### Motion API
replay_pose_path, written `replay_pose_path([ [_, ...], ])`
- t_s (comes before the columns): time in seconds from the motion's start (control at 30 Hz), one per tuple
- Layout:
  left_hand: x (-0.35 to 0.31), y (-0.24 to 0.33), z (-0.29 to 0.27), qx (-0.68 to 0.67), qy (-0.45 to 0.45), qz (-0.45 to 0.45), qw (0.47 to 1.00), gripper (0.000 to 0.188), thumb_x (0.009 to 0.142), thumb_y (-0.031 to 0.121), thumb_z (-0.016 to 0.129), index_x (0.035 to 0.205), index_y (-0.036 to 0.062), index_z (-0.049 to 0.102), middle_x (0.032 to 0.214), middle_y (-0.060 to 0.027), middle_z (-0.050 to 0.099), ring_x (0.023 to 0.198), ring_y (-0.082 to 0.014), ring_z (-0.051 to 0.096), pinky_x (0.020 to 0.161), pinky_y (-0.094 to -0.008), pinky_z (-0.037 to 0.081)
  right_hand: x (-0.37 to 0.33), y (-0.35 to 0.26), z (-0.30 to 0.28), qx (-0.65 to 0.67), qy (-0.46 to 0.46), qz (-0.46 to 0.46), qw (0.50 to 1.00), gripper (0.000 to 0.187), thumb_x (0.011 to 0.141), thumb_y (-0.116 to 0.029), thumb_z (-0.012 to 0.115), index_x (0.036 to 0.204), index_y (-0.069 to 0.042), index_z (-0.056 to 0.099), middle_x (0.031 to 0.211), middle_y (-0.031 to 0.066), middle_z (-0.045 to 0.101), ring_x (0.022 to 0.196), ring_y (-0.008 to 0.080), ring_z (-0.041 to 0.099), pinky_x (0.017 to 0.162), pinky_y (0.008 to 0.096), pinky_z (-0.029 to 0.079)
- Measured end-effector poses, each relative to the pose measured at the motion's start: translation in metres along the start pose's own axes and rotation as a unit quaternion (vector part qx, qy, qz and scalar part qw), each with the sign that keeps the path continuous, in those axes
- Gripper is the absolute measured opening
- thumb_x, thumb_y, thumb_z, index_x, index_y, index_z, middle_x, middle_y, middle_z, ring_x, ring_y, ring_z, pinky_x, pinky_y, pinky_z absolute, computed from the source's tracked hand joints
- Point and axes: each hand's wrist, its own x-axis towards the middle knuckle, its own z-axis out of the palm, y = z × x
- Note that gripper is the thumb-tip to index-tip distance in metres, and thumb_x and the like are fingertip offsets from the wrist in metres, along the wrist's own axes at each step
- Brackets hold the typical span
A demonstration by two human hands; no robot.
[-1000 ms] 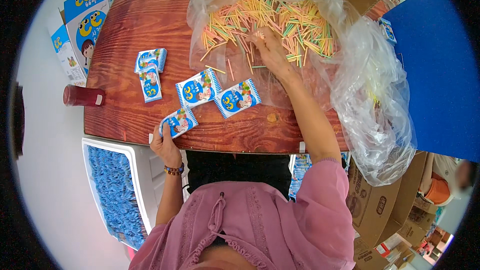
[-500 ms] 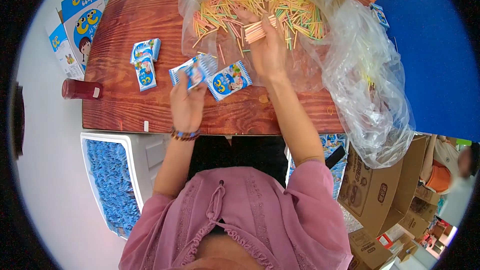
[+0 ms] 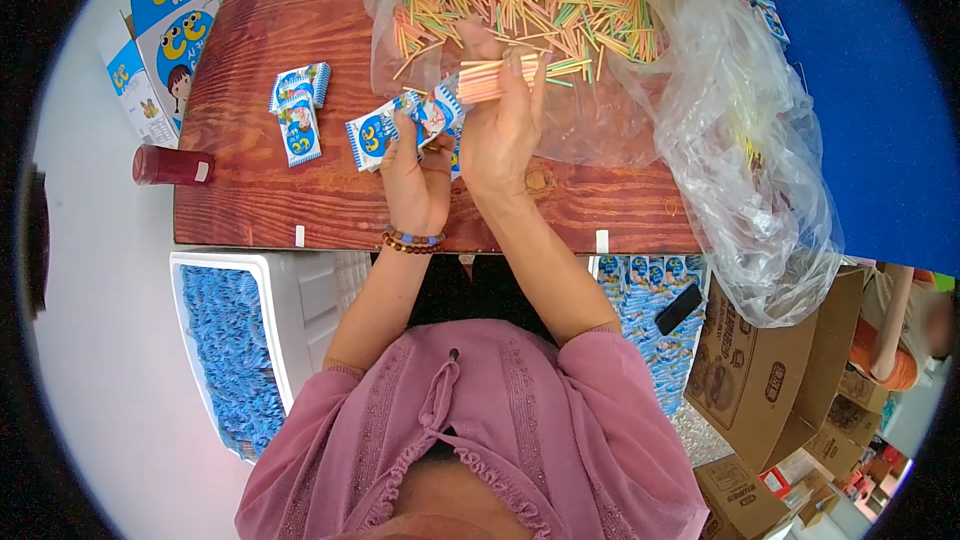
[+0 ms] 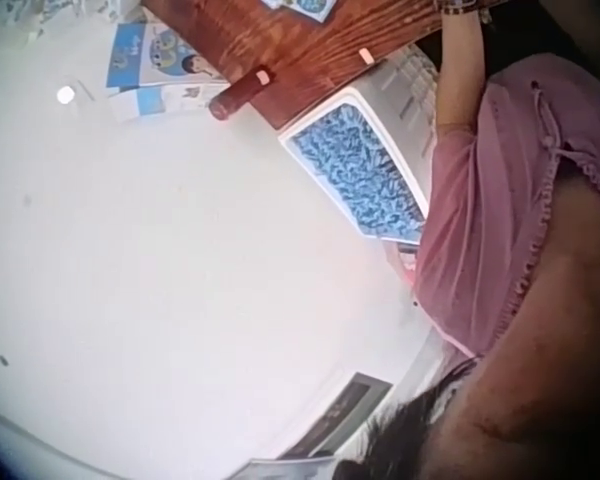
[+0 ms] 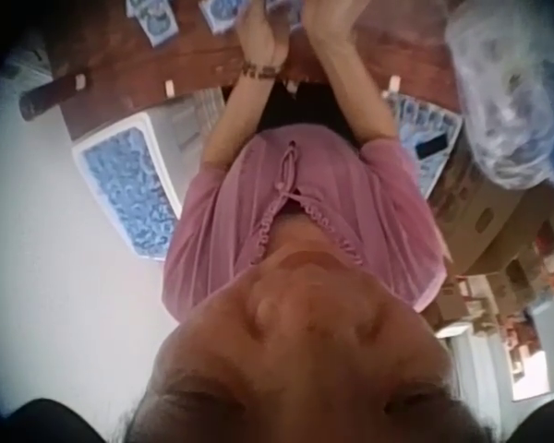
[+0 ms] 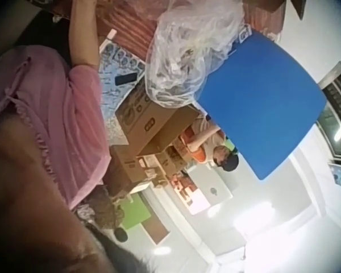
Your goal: Sorting and packing small blue product packets into a plastic crate.
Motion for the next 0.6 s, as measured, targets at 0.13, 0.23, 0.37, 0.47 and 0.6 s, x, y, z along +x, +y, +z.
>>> replay_pose_path([
  [0.13,0.003,-0.001,0.001,-0.009,-0.015,0.006,1.0,0.015,0.096,0.022,0.058,0.104,0.01,0.06,0.099,-0.0012,0.065,0.091,-0.0122,0.061,0.077,-0.0301,0.049,-0.011,0.003,-0.005,-0.008,-0.004,-0.001,1.0,0.032,0.099,-0.019,0.036,0.115,0.006,0.048,0.127,0.0208,0.054,0.114,0.0232,0.053,0.092,0.0345,0.046],
  [0.23,0.002,-0.003,0.0,-0.018,-0.025,0.012,0.999,0.016,0.096,0.022,0.057,0.106,0.0092,0.06,0.102,-0.0022,0.064,0.094,-0.0134,0.061,0.082,-0.0324,0.05,-0.014,0.006,-0.009,-0.04,-0.015,-0.002,0.999,0.026,0.099,-0.015,0.037,0.12,0.0,0.043,0.125,0.0193,0.055,0.097,0.0193,0.059,0.086,0.0312,0.047],
  [0.37,0.003,-0.003,-0.001,-0.044,-0.049,0.011,0.998,0.018,0.097,0.019,0.055,0.11,0.0081,0.058,0.108,-0.0039,0.063,0.099,-0.0154,0.06,0.089,-0.0364,0.05,-0.015,0.012,-0.018,-0.184,-0.103,-0.018,0.977,0.03,0.1,-0.018,0.037,0.118,0.004,0.046,0.141,0.0211,0.04,0.115,0.022,0.052,0.093,0.0334,0.045],
  [0.47,0.006,0.001,-0.005,-0.058,-0.068,-0.012,0.996,0.019,0.097,0.02,0.055,0.112,0.0091,0.058,0.111,-0.0042,0.063,0.101,-0.0162,0.06,0.09,-0.0369,0.049,-0.007,0.011,-0.014,-0.155,-0.153,0.018,0.976,0.038,0.101,-0.022,0.037,0.127,0.004,0.042,0.146,0.0196,0.033,0.127,0.0244,0.044,0.104,0.0353,0.037],
  [0.6,0.008,0.002,-0.004,-0.077,-0.058,-0.028,0.995,0.031,0.097,0.031,0.052,0.118,0.0086,0.056,0.117,-0.0037,0.062,0.101,-0.0158,0.058,0.085,-0.0336,0.047,0.005,0.009,-0.012,-0.156,-0.198,0.024,0.968,0.048,0.102,-0.027,0.036,0.139,0.003,0.033,0.147,0.0185,0.032,0.138,0.027,0.031,0.113,0.0376,0.024],
])
